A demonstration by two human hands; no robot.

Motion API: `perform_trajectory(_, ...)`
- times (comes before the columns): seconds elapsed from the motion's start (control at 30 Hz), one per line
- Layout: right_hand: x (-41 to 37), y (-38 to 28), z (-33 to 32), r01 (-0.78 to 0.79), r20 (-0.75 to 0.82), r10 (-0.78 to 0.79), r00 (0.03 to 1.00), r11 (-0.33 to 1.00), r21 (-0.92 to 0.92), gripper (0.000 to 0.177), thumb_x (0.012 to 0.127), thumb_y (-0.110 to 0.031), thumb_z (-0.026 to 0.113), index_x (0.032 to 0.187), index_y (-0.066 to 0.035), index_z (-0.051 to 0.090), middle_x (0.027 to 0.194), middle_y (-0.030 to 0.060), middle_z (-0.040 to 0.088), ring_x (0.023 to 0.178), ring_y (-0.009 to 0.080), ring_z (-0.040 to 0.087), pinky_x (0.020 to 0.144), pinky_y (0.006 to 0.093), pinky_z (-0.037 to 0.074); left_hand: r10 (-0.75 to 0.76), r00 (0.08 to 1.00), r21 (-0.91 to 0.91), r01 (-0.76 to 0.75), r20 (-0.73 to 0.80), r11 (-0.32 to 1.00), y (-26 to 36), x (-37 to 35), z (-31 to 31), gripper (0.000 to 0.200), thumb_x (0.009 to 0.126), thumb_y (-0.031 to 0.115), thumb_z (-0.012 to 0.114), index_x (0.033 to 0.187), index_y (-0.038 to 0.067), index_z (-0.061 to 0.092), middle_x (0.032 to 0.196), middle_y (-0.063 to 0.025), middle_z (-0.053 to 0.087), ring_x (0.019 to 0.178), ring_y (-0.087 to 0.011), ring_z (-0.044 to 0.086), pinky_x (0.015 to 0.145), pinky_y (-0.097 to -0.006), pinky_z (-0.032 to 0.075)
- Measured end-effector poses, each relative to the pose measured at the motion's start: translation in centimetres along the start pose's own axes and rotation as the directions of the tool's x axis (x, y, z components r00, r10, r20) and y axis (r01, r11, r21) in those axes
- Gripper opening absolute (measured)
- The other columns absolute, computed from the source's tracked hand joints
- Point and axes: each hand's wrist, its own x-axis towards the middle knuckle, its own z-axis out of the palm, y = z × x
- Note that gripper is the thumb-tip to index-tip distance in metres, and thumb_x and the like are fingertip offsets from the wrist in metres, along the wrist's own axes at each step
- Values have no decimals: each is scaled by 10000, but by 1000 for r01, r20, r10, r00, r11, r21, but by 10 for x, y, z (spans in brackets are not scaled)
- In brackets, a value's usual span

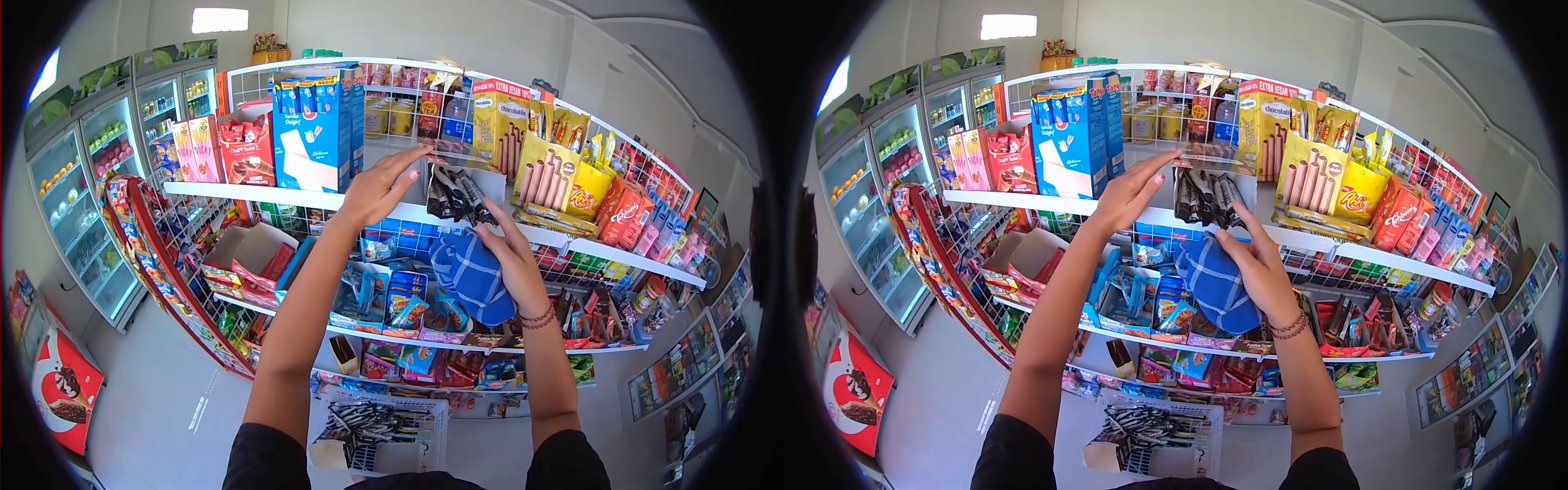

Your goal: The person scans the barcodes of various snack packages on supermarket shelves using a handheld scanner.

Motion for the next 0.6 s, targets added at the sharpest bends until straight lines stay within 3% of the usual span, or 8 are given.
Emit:
perform_trajectory(0.03, 1, 0, 0, -2, -6, 2, 1000, 1000, 0, 513, 857, -247, 521, 1297, -63, 333, 881, 105, 589, 736, 70, 542, 629, 181, 412, 1, 1000, -8, -1, -5, 1000, 0, 0, 0, 390, 908, 313, 311, 1288, 242, 360, 1300, -57, 397, 1189, -255, 380, 983, -335, 304)
perform_trajectory(0.1, 6, -2, 2, -112, -36, 110, 993, 991, -70, 462, 847, -220, 527, 1256, -41, 407, 1111, 59, 519, 979, 97, 491, 852, 218, 365, 5, 1000, -20, -5, -4, 1000, 0, 0, 1, 390, 908, 315, 311, 1287, 241, 362, 1300, -59, 397, 1189, -256, 381, 982, -336, 306)
perform_trajectory(0.13, 10, -3, 2, -128, -4, 128, 992, 991, -38, 481, 838, -239, 542, 1254, -37, 410, 1185, 91, 476, 1023, 116, 474, 882, 224, 348, 1, 1000, -32, -2, -7, 999, 0, -1, 0, 390, 908, 318, 313, 1287, 241, 364, 1298, -62, 400, 1187, -257, 385, 978, -335, 311)
perform_trajectory(0.3, 16, -18, 18, -91, 68, 96, 993, 994, -61, 481, 837, -249, 542, 1251, -38, 416, 1129, 98, 513, 1002, 117, 482, 861, 218, 361, -2, 1000, -24, 1, -18, 1000, 1, -1, 0, 390, 907, 321, 326, 1287, 240, 366, 1291, -70, 409, 1183, -260, 392, 970, -331, 322)
perform_trajectory(0.37, 22, -19, 23, -176, 163, 193, 968, 978, -112, 480, 838, -253, 538, 1252, -43, 416, 1068, 83, 544, 967, 108, 497, 831, 215, 380, 2, 1000, -32, -2, -17, 999, 1, 0, 0, 394, 906, 333, 330, 1288, 242, 365, 1287, -67, 415, 1158, -254, 423, 957, -325, 338)
perform_trajectory(0.43, 27, -18, 28, -119, 163, 146, 976, 979, -163, 488, 842, -250, 532, 1266, -50, 395, 1037, 83, 553, 932, 99, 512, 799, 210, 395, -14, 1000, -37, 13, -13, 999, 1, -1, 1, 395, 906, 341, 328, 1287, 245, 365, 1286, -65, 416, 1140, -249, 441, 950, -323, 345)
perform_trajectory(0.53, 33, -11, 29, -61, 212, 77, 974, 995, -82, 510, 845, -246, 530, 1290, -62, 362, 1024, 90, 554, 920, 92, 518, 784, 198, 399, -21, 1000, -42, 20, -11, 999, 0, 0, 1, 395, 905, 349, 327, 1286, 249, 367, 1285, -62, 417, 1107, -238, 473, 938, -320, 359)
perform_trajectory(0.6, 26, -14, 27, -126, 179, 125, 976, 992, -6, 538, 845, -240, 534, 1305, -53, 328, 1020, 102, 560, 914, 92, 523, 779, 197, 407, -18, 1000, -43, 17, -17, 999, 0, 1, 1, 394, 905, 351, 327, 1285, 252, 368, 1285, -62, 418, 1092, -233, 486, 932, -319, 364)
